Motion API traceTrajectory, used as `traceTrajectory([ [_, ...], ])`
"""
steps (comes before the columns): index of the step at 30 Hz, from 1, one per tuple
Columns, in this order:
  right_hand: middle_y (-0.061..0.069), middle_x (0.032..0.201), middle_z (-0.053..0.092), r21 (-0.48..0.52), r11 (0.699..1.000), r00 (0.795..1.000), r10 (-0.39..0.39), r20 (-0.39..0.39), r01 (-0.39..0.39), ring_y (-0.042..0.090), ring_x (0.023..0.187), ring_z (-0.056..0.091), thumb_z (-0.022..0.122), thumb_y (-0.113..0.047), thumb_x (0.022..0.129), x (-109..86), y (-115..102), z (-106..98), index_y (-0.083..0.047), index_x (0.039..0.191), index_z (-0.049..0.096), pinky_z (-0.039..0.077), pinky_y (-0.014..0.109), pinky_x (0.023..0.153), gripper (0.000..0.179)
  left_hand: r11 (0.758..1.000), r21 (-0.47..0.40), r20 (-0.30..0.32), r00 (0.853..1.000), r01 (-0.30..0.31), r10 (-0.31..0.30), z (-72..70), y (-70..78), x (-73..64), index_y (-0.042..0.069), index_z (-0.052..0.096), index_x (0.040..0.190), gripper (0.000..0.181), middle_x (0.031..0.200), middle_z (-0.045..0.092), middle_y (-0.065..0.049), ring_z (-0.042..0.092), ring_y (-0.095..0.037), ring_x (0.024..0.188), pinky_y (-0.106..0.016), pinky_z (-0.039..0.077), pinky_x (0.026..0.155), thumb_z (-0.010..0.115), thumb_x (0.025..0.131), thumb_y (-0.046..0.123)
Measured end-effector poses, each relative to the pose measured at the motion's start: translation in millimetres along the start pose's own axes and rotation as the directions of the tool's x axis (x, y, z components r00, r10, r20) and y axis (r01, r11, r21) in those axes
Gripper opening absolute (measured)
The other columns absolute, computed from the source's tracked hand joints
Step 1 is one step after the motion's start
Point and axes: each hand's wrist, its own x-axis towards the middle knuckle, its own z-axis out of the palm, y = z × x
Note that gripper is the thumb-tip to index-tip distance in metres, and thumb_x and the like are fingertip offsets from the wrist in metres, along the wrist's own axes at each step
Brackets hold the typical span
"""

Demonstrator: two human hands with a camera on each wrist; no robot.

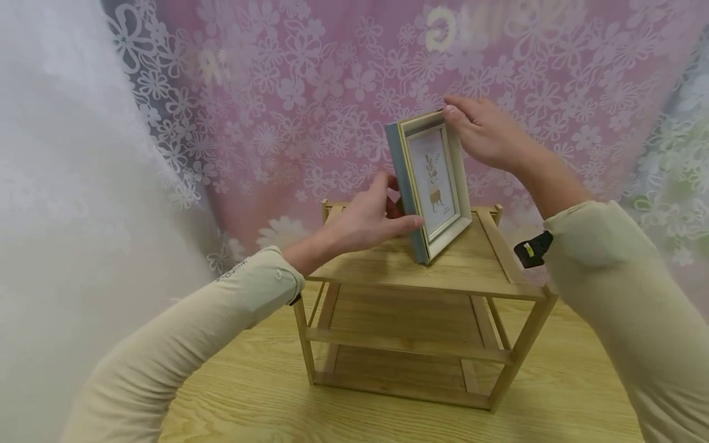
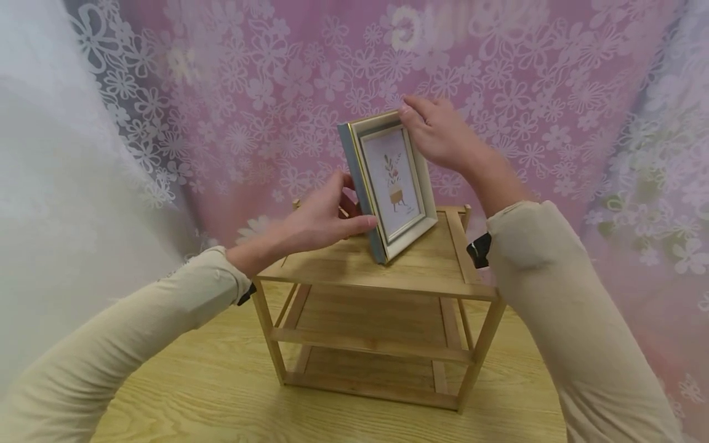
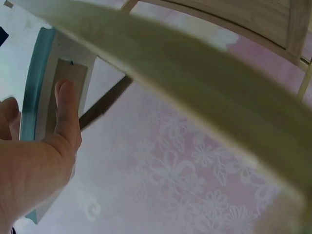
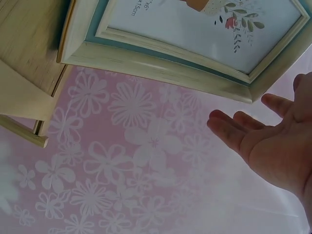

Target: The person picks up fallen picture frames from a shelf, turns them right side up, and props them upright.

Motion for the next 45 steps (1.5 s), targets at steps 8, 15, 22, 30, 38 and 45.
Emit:
traceTrajectory([
  [8, 0.015, 0.163, 0.022, 0.037, 0.999, 1.0, 0.015, 0.026, -0.016, 0.037, 0.15, 0.016, 0.022, -0.046, 0.107, 3.3, 2.7, 5.2, -0.015, 0.159, 0.021, 0.013, 0.06, 0.118, 0.061, 0.989, -0.137, -0.157, 0.987, -0.048, 0.026, 16.9, 2.9, 4.5, 0.01, 0.027, 0.135, 0.058, 0.098, 0.062, -0.013, 0.063, -0.021, 0.084, -0.028, 0.057, 0.066, 0.068, 0.095, 0.017],
  [15, 0.017, 0.161, 0.025, 0.022, 0.996, 0.996, 0.08, 0.03, -0.081, 0.045, 0.146, 0.024, 0.022, -0.052, 0.105, 1.1, 4.4, 6.2, -0.026, 0.16, 0.02, 0.02, 0.067, 0.113, 0.06, 0.984, -0.141, -0.288, 0.955, -0.111, 0.066, 23.5, 1.8, 3.8, 0.006, 0.026, 0.133, 0.061, 0.093, 0.058, -0.013, 0.06, -0.021, 0.081, -0.025, 0.055, 0.064, 0.071, 0.092, 0.011],
  [22, 0.02, 0.158, 0.031, 0.057, 0.996, 0.998, 0.067, 0.021, -0.068, 0.047, 0.134, 0.042, 0.024, -0.049, 0.106, 1.0, 4.0, 9.3, -0.022, 0.159, 0.021, 0.034, 0.065, 0.106, 0.06, 0.978, -0.041, -0.359, 0.917, -0.203, 0.175, 29.0, -0.6, 2.2, 0.008, 0.015, 0.137, 0.071, 0.093, 0.057, -0.014, 0.061, -0.022, 0.079, -0.022, 0.053, 0.069, 0.07, 0.092, 0.008],
  [30, 0.02, 0.158, 0.031, 0.091, 0.993, 0.997, 0.073, 0.029, -0.076, 0.045, 0.131, 0.045, 0.025, -0.049, 0.106, 0.0, 5.4, 11.5, -0.025, 0.16, 0.02, 0.04, 0.064, 0.101, 0.059, 0.969, 0.042, -0.348, 0.906, -0.242, 0.241, 31.4, -2.3, 2.3, 0.012, 0.014, 0.138, 0.069, 0.095, 0.056, -0.014, 0.061, -0.023, 0.079, -0.02, 0.053, 0.069, 0.067, 0.094, 0.007],
  [38, 0.021, 0.157, 0.03, 0.14, 0.987, 0.997, 0.074, 0.037, -0.078, 0.045, 0.134, 0.041, 0.026, -0.045, 0.107, -0.6, 9.3, 12.4, -0.029, 0.159, 0.021, 0.044, 0.067, 0.096, 0.055, 0.97, 0.05, -0.341, 0.909, -0.237, 0.24, 28.8, -2.4, 1.2, 0.01, 0.015, 0.138, 0.067, 0.095, 0.056, -0.014, 0.06, -0.022, 0.079, -0.021, 0.053, 0.068, 0.066, 0.094, 0.006],
  [45, 0.024, 0.151, 0.035, 0.126, 0.988, 0.995, 0.09, 0.035, -0.094, 0.044, 0.13, 0.043, 0.025, -0.045, 0.107, -2.3, 6.5, 11.7, -0.03, 0.159, 0.02, 0.044, 0.067, 0.095, 0.055, 0.976, 0.082, -0.313, 0.925, -0.2, 0.215, 18.9, -1.2, 0.8, 0.008, 0.017, 0.138, 0.065, 0.095, 0.058, -0.013, 0.06, -0.02, 0.079, -0.023, 0.051, 0.067, 0.066, 0.094, 0.008],
])
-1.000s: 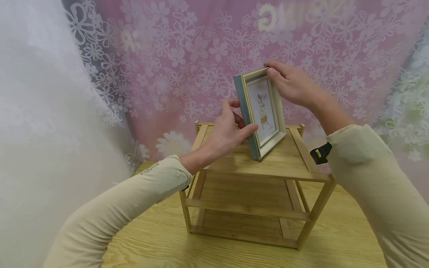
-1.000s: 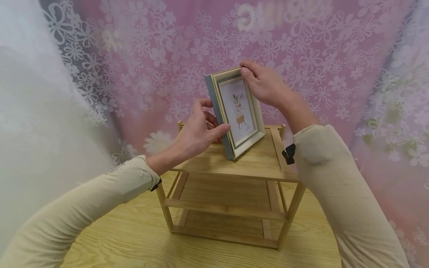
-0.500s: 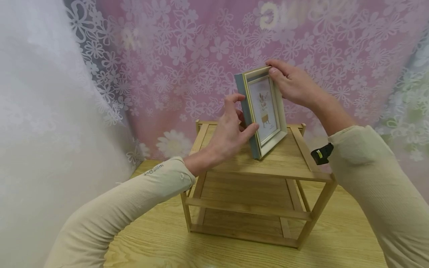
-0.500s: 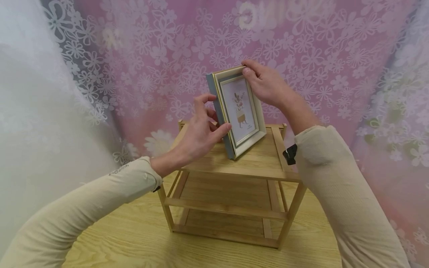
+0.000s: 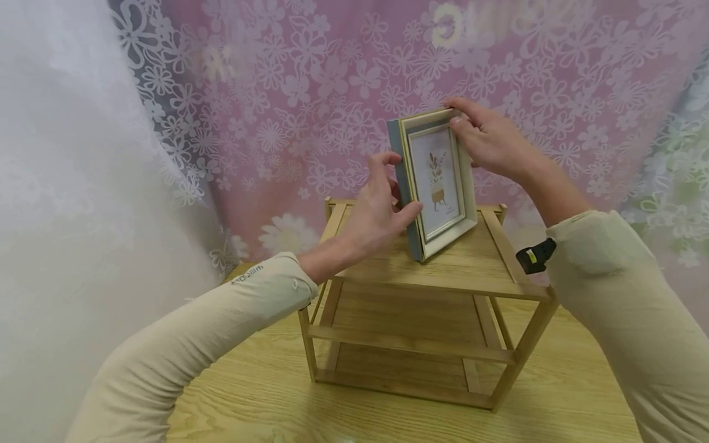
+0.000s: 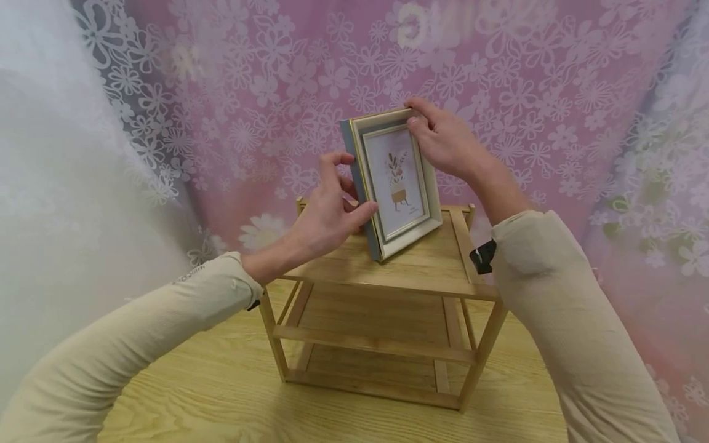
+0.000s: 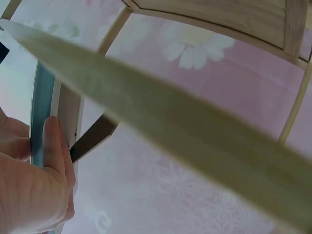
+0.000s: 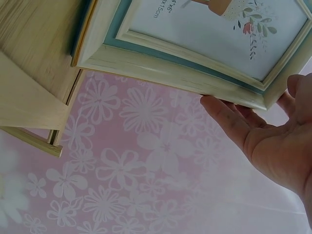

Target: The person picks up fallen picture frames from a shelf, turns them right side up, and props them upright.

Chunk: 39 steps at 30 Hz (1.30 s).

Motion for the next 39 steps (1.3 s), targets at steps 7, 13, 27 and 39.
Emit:
traceTrajectory([
  [7, 0.027, 0.144, 0.041, -0.004, 1.0, 1.0, -0.004, -0.008, 0.004, 0.043, 0.124, 0.047, 0.026, -0.045, 0.106, -3.5, 0.5, -1.5, -0.029, 0.159, 0.02, 0.045, 0.066, 0.094, 0.055, 0.998, 0.001, 0.032, 0.998, 0.055, -0.055, -6.3, 0.1, 1.3, 0.01, 0.016, 0.138, 0.065, 0.097, 0.06, -0.012, 0.062, -0.02, 0.083, -0.025, 0.052, 0.071, 0.065, 0.095, 0.009],
  [13, 0.026, 0.135, 0.045, -0.027, 1.0, 1.0, 0.008, -0.012, -0.008, 0.042, 0.12, 0.05, 0.029, -0.046, 0.106, -6.0, 0.2, -3.6, -0.031, 0.159, 0.02, 0.047, 0.065, 0.093, 0.056, 0.997, 0.024, 0.03, 0.997, 0.067, -0.068, -10.1, -0.7, 1.1, 0.011, 0.016, 0.14, 0.064, 0.1, 0.06, -0.012, 0.062, -0.021, 0.082, -0.025, 0.053, 0.069, 0.062, 0.096, 0.008],
  [27, 0.027, 0.13, 0.05, -0.024, 0.999, 1.0, 0.025, -0.018, -0.025, 0.042, 0.115, 0.055, 0.034, -0.043, 0.106, -13.7, 3.3, -7.1, -0.033, 0.159, 0.018, 0.055, 0.057, 0.083, 0.056, 0.985, 0.04, 0.086, 0.982, 0.167, -0.17, -23.3, -9.7, 11.4, 0.013, 0.016, 0.146, 0.066, 0.1, 0.063, -0.012, 0.065, -0.02, 0.084, -0.028, 0.051, 0.067, 0.059, 0.096, 0.005],
  [39, 0.026, 0.125, 0.053, -0.055, 0.997, 0.998, 0.055, -0.021, -0.056, 0.039, 0.094, 0.066, 0.037, -0.048, 0.105, -21.6, 4.4, -8.2, -0.039, 0.158, 0.017, 0.059, 0.046, 0.072, 0.057, 0.979, 0.039, 0.108, 0.973, 0.199, -0.202, -32.5, -21.7, 22.2, 0.013, 0.017, 0.146, 0.065, 0.105, 0.062, -0.015, 0.063, -0.025, 0.09, -0.03, 0.054, 0.066, 0.055, 0.096, -0.002],
])
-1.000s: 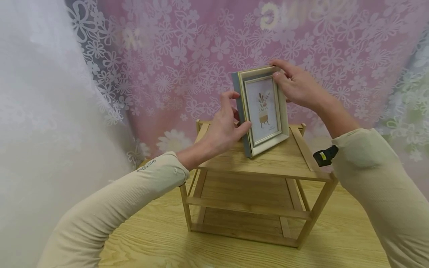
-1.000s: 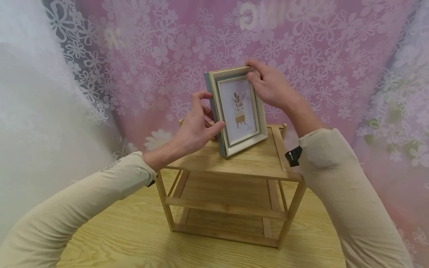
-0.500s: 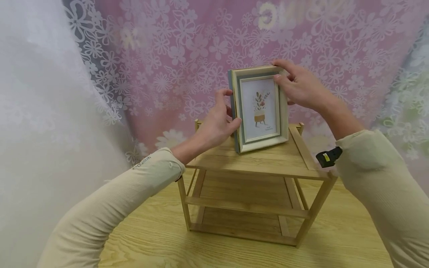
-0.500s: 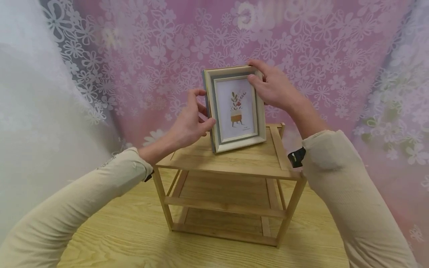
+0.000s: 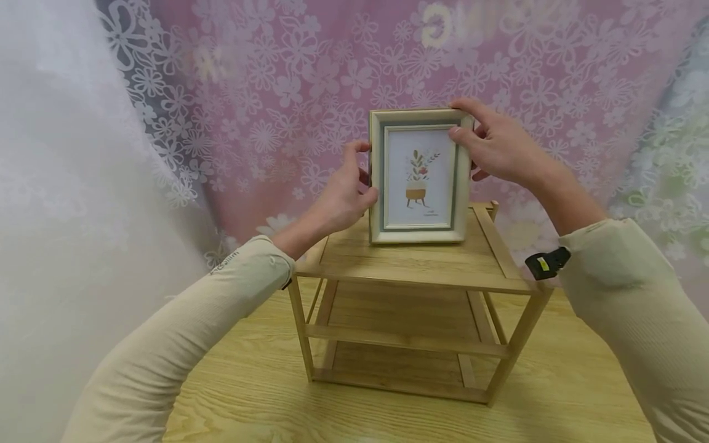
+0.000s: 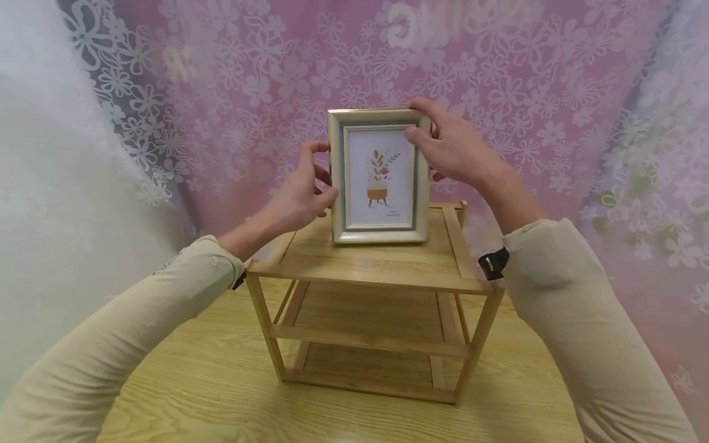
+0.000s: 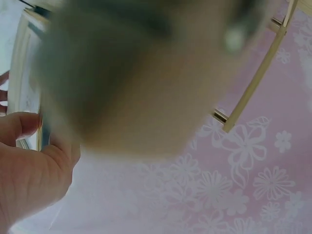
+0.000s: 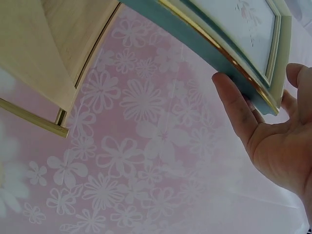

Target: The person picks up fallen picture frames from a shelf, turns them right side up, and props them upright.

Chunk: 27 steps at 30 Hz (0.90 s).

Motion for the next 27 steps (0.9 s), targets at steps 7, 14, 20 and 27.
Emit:
traceTrajectory([
  [7, 0.025, 0.123, 0.054, 0.02, 1.0, 1.0, -0.005, 0.008, 0.005, 0.037, 0.092, 0.068, 0.037, -0.049, 0.104, -2.5, -3.4, 2.5, -0.041, 0.157, 0.018, 0.059, 0.047, 0.073, 0.057, 1.0, -0.011, 0.002, 1.0, 0.001, -0.001, -5.9, -6.8, 0.5, 0.014, 0.017, 0.147, 0.066, 0.106, 0.063, -0.015, 0.063, -0.025, 0.088, -0.031, 0.056, 0.066, 0.055, 0.096, -0.002],
  [14, 0.024, 0.121, 0.053, 0.024, 1.0, 1.0, -0.017, 0.013, 0.016, 0.035, 0.091, 0.068, 0.037, -0.049, 0.104, -3.7, -4.7, 3.7, -0.04, 0.157, 0.017, 0.059, 0.042, 0.069, 0.057, 1.0, 0.017, 0.007, 1.0, 0.008, -0.008, -8.5, -8.1, -0.7, 0.016, 0.016, 0.148, 0.067, 0.107, 0.061, -0.013, 0.063, -0.025, 0.088, -0.031, 0.056, 0.067, 0.055, 0.096, -0.001],
  [20, 0.026, 0.123, 0.052, 0.002, 0.999, 0.998, -0.047, 0.031, 0.047, 0.037, 0.09, 0.067, 0.034, -0.051, 0.104, -8.4, -3.4, -0.5, -0.044, 0.158, 0.011, 0.059, 0.045, 0.072, 0.059, 0.999, 0.051, 0.005, 1.0, -0.016, 0.016, -8.7, -7.3, -1.2, 0.014, 0.017, 0.148, 0.066, 0.104, 0.062, -0.012, 0.063, -0.024, 0.089, -0.031, 0.055, 0.071, 0.056, 0.096, 0.0],
  [27, 0.03, 0.147, 0.04, -0.01, 0.997, 0.994, -0.071, 0.086, 0.072, 0.047, 0.111, 0.059, 0.033, -0.055, 0.103, -14.4, -4.2, -6.6, -0.058, 0.148, -0.011, 0.05, 0.061, 0.09, 0.063, 0.997, 0.074, 0.012, 1.0, -0.006, 0.005, -15.9, -4.9, -0.1, 0.013, 0.016, 0.15, 0.064, 0.111, 0.062, -0.011, 0.065, -0.022, 0.092, -0.033, 0.053, 0.074, 0.055, 0.099, 0.013],
])
